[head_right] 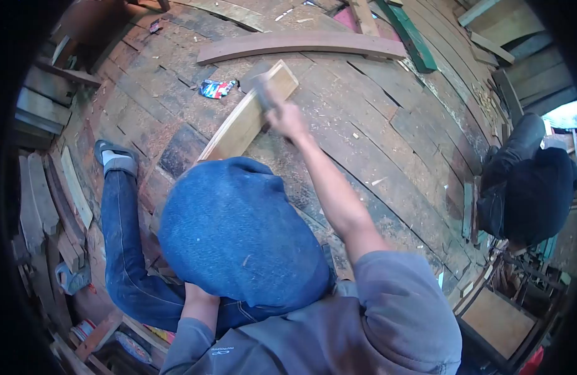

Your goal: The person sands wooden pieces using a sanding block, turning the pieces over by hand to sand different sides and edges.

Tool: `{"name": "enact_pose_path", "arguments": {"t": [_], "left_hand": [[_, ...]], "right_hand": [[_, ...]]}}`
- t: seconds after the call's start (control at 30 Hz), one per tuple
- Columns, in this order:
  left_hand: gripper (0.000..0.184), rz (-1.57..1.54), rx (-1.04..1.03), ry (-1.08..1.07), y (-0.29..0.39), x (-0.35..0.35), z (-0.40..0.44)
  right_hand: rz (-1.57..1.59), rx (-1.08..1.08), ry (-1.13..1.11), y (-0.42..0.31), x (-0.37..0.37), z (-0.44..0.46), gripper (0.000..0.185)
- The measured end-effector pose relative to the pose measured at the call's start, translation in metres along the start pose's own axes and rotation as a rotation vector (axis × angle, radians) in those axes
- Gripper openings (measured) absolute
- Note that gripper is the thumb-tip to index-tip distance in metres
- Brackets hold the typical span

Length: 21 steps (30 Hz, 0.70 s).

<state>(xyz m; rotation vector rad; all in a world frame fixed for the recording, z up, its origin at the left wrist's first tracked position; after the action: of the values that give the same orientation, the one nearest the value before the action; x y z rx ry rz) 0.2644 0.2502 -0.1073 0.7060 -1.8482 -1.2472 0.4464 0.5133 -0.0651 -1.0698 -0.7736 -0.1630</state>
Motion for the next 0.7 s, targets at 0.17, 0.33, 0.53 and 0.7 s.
{"name": "enact_pose_path", "arguments": {"t": [0.17,0.33,0.53,0.7], "left_hand": [[0.07,0.125,0.096,0.257,-0.046,0.012,0.021],[0.097,0.542,-0.121,0.372,0.027,0.028,0.006],[0.131,0.841,-0.433,-0.018,0.018,-0.04,0.005],[0.123,0.786,-0.488,-0.018,-0.006,-0.046,0.009]], "right_hand": [[0.127,-0.127,0.04,0.0,0.019,0.016,0.073],[0.053,-0.022,-0.047,-0.01,0.025,-0.01,0.078],[-0.158,0.157,-0.437,-0.056,-0.001,-0.06,0.075],[-0.409,0.206,-0.246,0.007,-0.002,-0.016,0.065]]}}
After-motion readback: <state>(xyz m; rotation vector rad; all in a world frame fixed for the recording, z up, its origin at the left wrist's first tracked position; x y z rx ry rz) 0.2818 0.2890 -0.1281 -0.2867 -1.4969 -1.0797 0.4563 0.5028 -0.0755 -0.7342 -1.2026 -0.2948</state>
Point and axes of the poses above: each hand's wrist, its own z-axis towards the middle knuckle, its own x-axis out of the back of the hand, y = z × x, the point moved 3 cm from there along z, towards the middle knuckle, and after that the axes turned 12 degrees about y, right-handed, at the moved point
